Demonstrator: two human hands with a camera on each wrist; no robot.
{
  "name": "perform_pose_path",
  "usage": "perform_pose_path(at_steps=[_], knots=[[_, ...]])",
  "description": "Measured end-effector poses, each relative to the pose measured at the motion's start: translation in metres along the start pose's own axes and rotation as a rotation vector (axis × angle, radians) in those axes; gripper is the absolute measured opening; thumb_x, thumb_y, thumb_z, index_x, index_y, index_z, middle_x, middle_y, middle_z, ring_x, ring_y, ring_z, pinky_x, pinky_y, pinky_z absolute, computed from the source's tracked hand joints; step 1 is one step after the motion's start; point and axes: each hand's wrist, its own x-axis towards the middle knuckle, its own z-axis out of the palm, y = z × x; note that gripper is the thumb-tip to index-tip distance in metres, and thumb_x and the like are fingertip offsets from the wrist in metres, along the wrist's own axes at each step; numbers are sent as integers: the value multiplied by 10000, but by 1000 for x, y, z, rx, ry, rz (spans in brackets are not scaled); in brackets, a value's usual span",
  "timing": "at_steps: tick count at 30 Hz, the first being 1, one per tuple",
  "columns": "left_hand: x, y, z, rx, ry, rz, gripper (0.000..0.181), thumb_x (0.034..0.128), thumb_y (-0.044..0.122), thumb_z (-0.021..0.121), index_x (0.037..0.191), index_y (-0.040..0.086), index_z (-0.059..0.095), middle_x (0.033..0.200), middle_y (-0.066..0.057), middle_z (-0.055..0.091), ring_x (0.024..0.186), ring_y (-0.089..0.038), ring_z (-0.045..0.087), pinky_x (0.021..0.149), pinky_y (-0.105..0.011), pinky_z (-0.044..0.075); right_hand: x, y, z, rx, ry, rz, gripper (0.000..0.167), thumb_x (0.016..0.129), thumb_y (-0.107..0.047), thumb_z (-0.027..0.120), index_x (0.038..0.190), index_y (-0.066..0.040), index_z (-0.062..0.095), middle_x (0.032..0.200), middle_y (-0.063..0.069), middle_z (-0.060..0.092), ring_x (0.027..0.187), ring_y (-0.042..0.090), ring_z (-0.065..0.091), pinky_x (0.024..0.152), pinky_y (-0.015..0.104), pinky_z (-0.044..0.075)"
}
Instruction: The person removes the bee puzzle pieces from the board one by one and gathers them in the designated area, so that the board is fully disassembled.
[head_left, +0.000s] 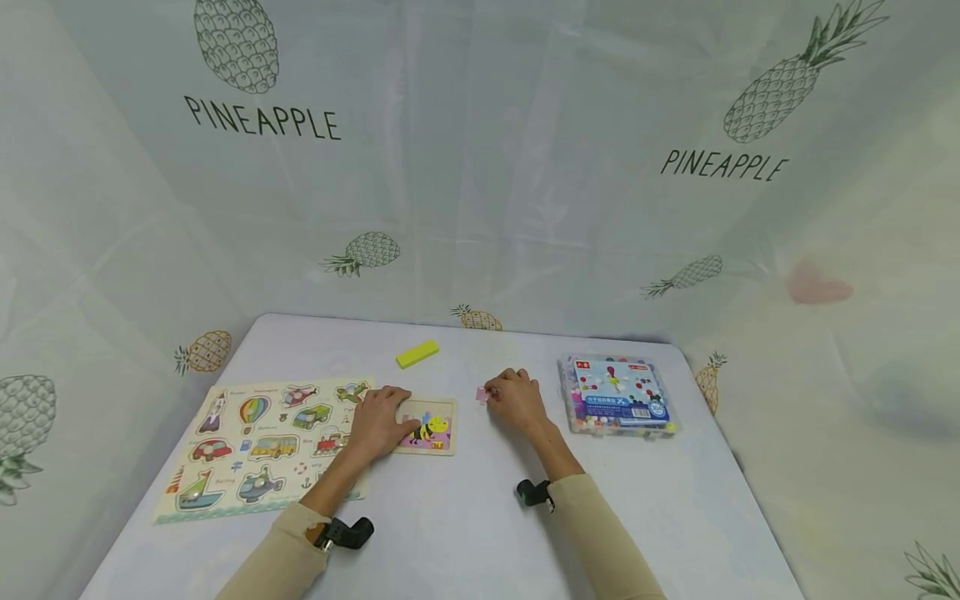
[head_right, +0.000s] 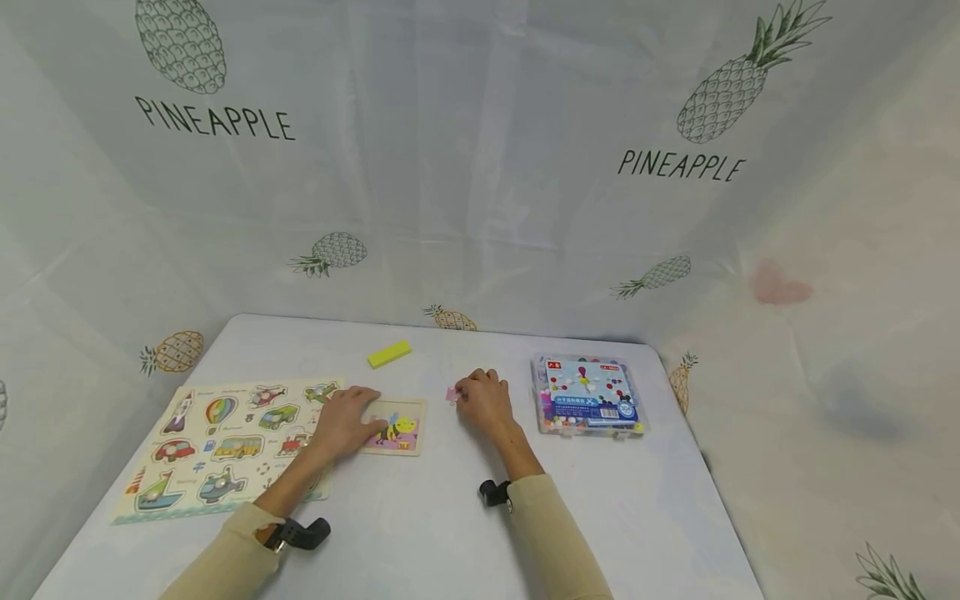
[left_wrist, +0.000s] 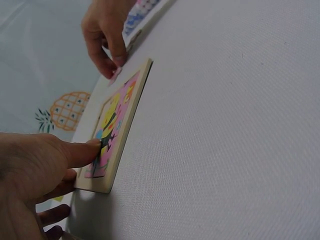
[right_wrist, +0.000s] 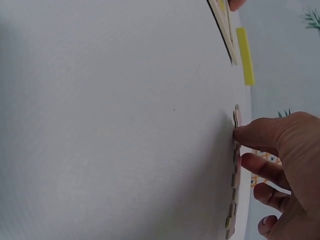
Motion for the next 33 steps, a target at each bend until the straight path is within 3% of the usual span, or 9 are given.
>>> perform_pose_path(at_steps=[10,33], knots=[[0,1,-1,-24,11,19,565,847,324,799,1311,41,647,1347,-182,589,1246,-438,483,1022,-635,361,0,1,1,-1,4,11,191,900,-209,729,1084,-218,780,1135,26,679,1038,296,557,781,479,449],[-1,2,-2,-24,-5,0,569,851,323,796,1316,35,642,1358,-187,581,1273,-440,466,1044,-644,344,-2,1,2,25,-14,17,218,903,-175,701,1109,-213,762,1145,40,674,1030,306,557,786,512,461]])
